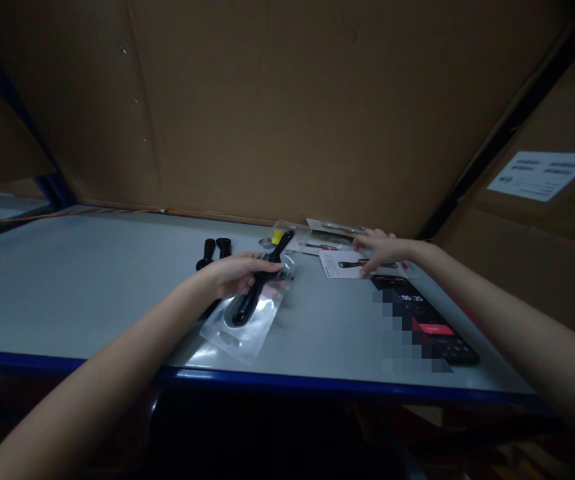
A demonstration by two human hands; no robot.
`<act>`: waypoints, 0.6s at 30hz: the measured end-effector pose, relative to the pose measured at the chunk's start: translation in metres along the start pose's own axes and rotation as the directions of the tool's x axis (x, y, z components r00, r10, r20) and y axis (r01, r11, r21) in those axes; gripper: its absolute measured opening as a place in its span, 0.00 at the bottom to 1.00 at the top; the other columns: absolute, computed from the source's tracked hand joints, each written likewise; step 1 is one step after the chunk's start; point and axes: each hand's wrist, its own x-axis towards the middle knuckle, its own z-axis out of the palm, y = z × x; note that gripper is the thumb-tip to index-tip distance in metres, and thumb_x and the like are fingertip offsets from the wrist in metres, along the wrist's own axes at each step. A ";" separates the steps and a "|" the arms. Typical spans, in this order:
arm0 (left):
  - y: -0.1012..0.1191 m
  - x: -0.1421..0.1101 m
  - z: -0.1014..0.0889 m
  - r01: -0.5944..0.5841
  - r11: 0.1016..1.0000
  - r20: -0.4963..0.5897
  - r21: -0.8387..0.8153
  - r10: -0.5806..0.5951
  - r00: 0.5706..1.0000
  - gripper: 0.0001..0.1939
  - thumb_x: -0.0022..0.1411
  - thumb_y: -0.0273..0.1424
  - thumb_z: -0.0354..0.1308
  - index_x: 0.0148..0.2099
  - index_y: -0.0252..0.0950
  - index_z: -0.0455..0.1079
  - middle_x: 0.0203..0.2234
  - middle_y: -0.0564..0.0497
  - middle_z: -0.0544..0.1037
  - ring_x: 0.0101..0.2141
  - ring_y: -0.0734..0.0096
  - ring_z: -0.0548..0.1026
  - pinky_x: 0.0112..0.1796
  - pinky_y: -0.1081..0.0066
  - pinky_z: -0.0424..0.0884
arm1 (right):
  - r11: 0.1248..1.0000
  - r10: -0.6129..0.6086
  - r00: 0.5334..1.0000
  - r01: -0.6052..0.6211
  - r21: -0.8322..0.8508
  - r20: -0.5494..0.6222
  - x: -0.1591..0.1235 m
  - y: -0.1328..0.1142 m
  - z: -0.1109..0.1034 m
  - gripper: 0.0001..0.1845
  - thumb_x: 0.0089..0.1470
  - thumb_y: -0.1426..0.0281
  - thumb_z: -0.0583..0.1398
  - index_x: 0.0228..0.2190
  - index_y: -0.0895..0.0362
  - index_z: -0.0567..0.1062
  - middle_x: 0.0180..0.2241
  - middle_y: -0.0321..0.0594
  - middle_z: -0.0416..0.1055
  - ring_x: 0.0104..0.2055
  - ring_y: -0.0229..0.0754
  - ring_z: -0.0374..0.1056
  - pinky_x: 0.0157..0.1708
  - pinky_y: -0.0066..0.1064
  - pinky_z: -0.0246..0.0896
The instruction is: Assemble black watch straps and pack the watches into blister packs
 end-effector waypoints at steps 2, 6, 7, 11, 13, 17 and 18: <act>0.000 -0.001 0.001 -0.016 1.000 0.007 -0.004 0.016 1.000 0.16 0.48 0.31 0.65 0.38 0.29 0.68 0.31 0.40 0.78 0.23 0.70 0.76 0.22 0.76 0.69 | 0.998 -0.023 1.000 0.023 0.063 0.002 0.001 0.003 -0.005 0.36 0.26 0.51 0.66 0.38 0.57 0.69 0.45 0.52 0.64 0.49 0.61 0.58 0.42 0.50 0.55; 0.000 -0.002 0.004 -0.017 1.000 0.032 -0.009 0.017 0.999 0.13 0.48 0.30 0.65 0.35 0.32 0.67 0.28 0.43 0.78 0.24 0.69 0.76 0.20 0.76 0.68 | 0.920 -0.087 0.995 0.061 0.387 0.052 -0.004 0.010 -0.020 0.25 0.36 0.62 0.62 0.40 0.57 0.70 0.40 0.45 0.71 0.40 0.51 0.67 0.37 0.40 0.62; -0.001 -0.002 0.004 -0.013 1.000 0.043 -0.007 0.013 0.999 0.12 0.48 0.30 0.65 0.34 0.32 0.67 0.27 0.43 0.78 0.24 0.69 0.76 0.19 0.77 0.67 | 0.897 -0.096 0.994 0.068 0.437 0.043 -0.007 0.011 -0.025 0.24 0.38 0.65 0.61 0.41 0.57 0.70 0.39 0.44 0.72 0.38 0.49 0.68 0.37 0.39 0.62; -0.002 -0.004 0.005 0.003 1.000 0.084 0.027 -0.005 0.996 0.14 0.48 0.30 0.65 0.36 0.33 0.66 0.28 0.44 0.78 0.26 0.67 0.77 0.22 0.73 0.69 | 0.890 -0.105 0.956 0.213 0.402 -0.274 -0.026 0.001 -0.041 0.17 0.45 0.68 0.57 0.39 0.58 0.75 0.40 0.45 0.73 0.40 0.49 0.68 0.41 0.39 0.61; -0.001 -0.005 0.006 0.023 0.998 0.104 0.067 -0.030 0.994 0.16 0.48 0.31 0.65 0.38 0.34 0.66 0.32 0.43 0.78 0.26 0.65 0.77 0.25 0.69 0.72 | 0.896 -0.165 0.839 0.348 0.277 -0.518 -0.036 -0.015 -0.047 0.18 0.49 0.72 0.53 0.40 0.57 0.75 0.43 0.44 0.72 0.45 0.48 0.66 0.46 0.40 0.57; 0.001 -0.008 0.006 0.056 0.989 0.129 0.137 -0.074 0.989 0.18 0.48 0.33 0.65 0.41 0.34 0.66 0.33 0.42 0.78 0.23 0.67 0.76 0.26 0.64 0.73 | 0.950 -0.182 0.645 0.311 0.037 -0.742 -0.051 -0.055 -0.044 0.23 0.53 0.76 0.48 0.45 0.44 0.72 0.51 0.31 0.66 0.56 0.46 0.57 0.56 0.51 0.37; 0.001 -0.009 0.006 0.058 0.988 0.132 0.142 -0.077 0.988 0.18 0.48 0.32 0.64 0.41 0.34 0.66 0.32 0.42 0.78 0.22 0.67 0.76 0.26 0.64 0.73 | 0.960 -0.176 0.619 0.281 0.007 -0.765 -0.053 -0.064 -0.042 0.24 0.54 0.75 0.48 0.46 0.42 0.70 0.52 0.29 0.65 0.57 0.46 0.55 0.57 0.52 0.35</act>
